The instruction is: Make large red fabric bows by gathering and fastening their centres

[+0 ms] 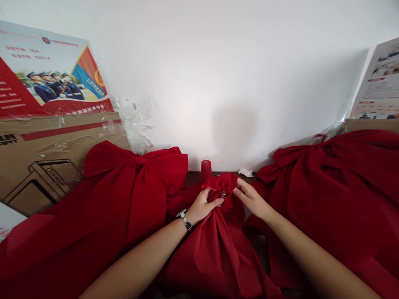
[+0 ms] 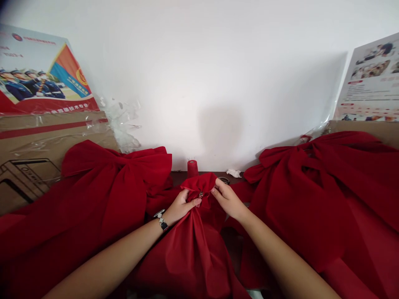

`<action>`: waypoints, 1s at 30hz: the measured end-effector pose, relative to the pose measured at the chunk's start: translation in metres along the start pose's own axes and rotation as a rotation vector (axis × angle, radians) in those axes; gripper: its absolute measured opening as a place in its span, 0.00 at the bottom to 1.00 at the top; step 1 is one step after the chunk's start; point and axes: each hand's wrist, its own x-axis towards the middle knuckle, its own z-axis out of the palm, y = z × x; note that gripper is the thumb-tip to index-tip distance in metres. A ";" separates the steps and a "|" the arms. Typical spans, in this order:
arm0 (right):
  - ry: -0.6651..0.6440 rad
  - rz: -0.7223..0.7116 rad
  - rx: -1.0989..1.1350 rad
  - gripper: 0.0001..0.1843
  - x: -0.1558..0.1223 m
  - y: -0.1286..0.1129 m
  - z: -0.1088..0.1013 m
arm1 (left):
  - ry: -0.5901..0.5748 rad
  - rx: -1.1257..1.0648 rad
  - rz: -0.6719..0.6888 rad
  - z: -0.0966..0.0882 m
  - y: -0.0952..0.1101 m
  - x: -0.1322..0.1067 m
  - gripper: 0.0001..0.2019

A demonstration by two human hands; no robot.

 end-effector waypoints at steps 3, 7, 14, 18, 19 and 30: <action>0.022 -0.022 -0.093 0.12 0.000 0.002 -0.002 | -0.007 0.006 -0.002 0.000 0.001 0.000 0.23; 0.045 -0.089 -0.268 0.13 0.000 0.001 -0.004 | -0.021 0.002 0.027 -0.001 -0.001 -0.001 0.22; 0.064 -0.135 -0.390 0.12 0.000 -0.006 -0.003 | -0.004 0.012 0.018 -0.001 -0.004 0.000 0.21; 0.066 -0.152 -0.428 0.12 -0.001 -0.006 -0.003 | -0.003 0.052 -0.009 -0.001 -0.005 0.000 0.20; 0.060 -0.152 -0.423 0.12 -0.001 -0.005 -0.004 | -0.008 0.058 -0.006 -0.001 -0.004 0.000 0.20; -0.007 -0.148 -0.345 0.14 -0.001 0.002 -0.004 | -0.040 0.071 0.027 -0.001 -0.004 -0.001 0.20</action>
